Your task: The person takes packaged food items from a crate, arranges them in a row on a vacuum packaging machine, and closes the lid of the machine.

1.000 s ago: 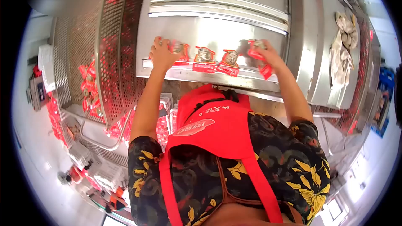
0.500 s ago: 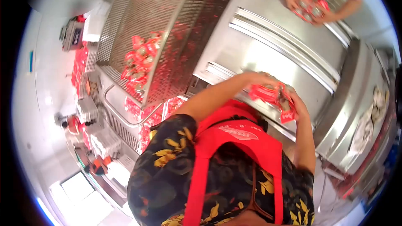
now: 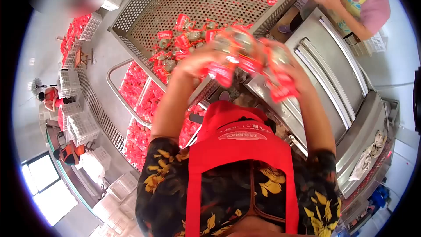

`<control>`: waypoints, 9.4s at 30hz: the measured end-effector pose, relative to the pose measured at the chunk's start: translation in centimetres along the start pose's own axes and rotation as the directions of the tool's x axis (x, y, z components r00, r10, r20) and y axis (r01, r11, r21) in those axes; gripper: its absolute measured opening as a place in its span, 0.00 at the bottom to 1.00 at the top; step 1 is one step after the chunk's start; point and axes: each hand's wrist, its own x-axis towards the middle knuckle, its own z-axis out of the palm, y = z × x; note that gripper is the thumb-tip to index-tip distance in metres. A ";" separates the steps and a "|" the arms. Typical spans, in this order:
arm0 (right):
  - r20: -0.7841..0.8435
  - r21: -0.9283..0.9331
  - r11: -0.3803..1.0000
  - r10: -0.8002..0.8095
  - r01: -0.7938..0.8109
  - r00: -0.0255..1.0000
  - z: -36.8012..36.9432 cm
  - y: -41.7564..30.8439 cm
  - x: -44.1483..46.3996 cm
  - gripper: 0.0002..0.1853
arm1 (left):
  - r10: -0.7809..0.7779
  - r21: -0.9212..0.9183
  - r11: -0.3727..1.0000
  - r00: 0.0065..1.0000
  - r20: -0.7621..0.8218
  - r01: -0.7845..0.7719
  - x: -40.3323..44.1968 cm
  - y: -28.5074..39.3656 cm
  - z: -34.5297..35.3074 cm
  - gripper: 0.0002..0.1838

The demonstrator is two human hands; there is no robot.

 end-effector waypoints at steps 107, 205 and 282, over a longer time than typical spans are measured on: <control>0.154 0.787 0.529 0.331 0.318 -0.931 14.4 63.9 -113.8 0.44 | -0.603 0.767 -0.364 0.761 0.239 -0.529 8.6 -54.8 62.8 0.22; -0.895 -0.350 0.935 -0.318 -0.052 0.313 -30.7 10.4 -46.7 0.07 | -0.450 0.739 0.607 0.893 0.015 0.294 21.5 -31.4 36.4 0.06; -0.893 -0.090 0.896 0.121 -0.435 0.434 -46.8 22.7 -48.5 0.14 | -0.678 0.733 0.463 0.732 -0.070 0.499 32.1 -52.3 44.3 0.11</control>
